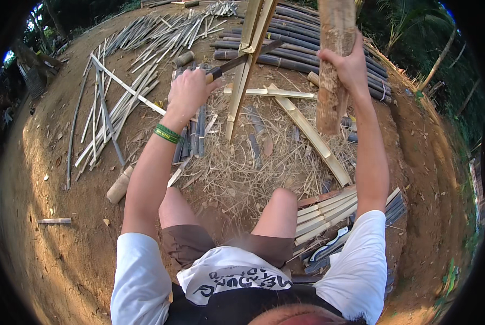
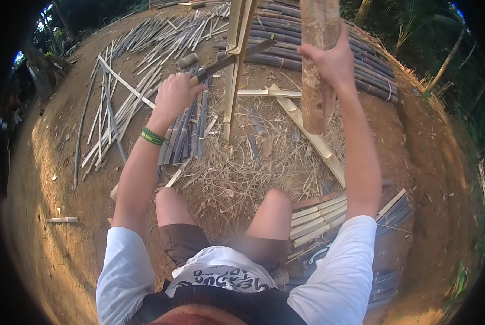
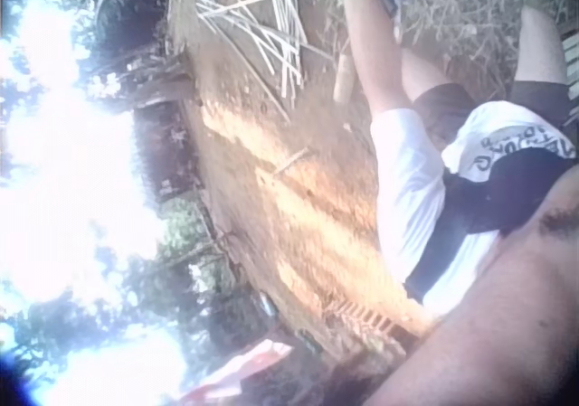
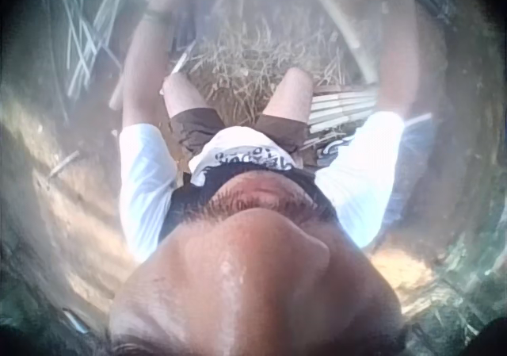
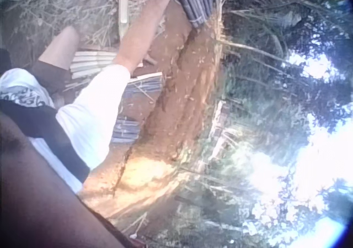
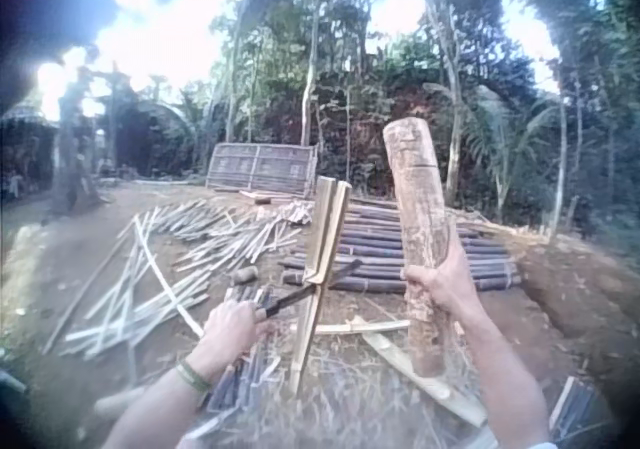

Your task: The person shaves a piece of split bamboo using a large blade, then uses a wooden block to hammer the blade through another section of bamboo to split it further.

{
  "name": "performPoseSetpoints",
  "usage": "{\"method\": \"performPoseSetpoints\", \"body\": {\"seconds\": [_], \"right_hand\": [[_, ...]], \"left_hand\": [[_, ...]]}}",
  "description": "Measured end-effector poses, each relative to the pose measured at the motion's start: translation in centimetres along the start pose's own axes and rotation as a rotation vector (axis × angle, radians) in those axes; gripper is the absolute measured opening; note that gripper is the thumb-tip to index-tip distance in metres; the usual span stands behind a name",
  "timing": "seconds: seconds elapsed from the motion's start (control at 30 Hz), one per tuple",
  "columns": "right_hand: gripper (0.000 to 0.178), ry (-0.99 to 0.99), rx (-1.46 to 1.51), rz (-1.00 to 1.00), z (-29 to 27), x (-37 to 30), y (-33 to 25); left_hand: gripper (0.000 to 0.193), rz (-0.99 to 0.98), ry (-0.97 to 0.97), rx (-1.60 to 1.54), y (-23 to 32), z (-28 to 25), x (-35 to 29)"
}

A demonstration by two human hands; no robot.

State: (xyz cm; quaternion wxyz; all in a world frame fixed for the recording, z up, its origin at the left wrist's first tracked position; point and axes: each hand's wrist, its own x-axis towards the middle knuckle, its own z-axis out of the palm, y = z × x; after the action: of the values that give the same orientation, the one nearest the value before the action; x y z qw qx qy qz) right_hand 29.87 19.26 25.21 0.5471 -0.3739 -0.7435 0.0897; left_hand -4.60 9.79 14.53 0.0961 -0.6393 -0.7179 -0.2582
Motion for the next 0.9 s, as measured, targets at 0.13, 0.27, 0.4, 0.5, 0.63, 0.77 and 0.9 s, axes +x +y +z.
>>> {"method": "performPoseSetpoints", "body": {"seconds": [0.13, 0.27, 0.4, 0.5, 0.63, 0.77, 0.9], "right_hand": [[0.107, -0.256, -0.112, 0.239, 5.3, -3.7, 0.2], [0.115, -0.532, -0.252, 0.42, 11.9, -9.7, 7.8], [0.116, -0.428, -0.159, 0.596, 10.9, -16.7, 14.1], [0.114, -0.547, -0.342, 0.716, 9.2, -22.2, 18.8], [0.111, -0.586, -0.798, 0.751, 8.7, -29.5, 26.2], [0.088, -0.463, -0.147, 0.607, 15.0, -25.4, 20.2], [0.067, -0.563, 1.111, 0.865, 19.7, -20.1, 2.1]], "left_hand": [[0.046, -0.023, 0.009, 0.017, 0.1, 0.5, -0.3], [0.042, -0.048, -0.129, 0.06, -0.5, 4.5, -0.1], [0.049, -0.133, -0.127, -0.019, -0.5, 5.6, -1.5], [0.058, -0.196, -0.129, -0.089, -1.4, 6.4, -1.5], [0.063, -0.28, -0.279, -0.295, 2.2, 7.2, -0.9], [0.056, -0.37, -0.3, -0.641, 4.0, 8.3, -1.1], [0.053, -0.469, -0.142, -0.885, 2.4, 10.0, -2.5]]}}
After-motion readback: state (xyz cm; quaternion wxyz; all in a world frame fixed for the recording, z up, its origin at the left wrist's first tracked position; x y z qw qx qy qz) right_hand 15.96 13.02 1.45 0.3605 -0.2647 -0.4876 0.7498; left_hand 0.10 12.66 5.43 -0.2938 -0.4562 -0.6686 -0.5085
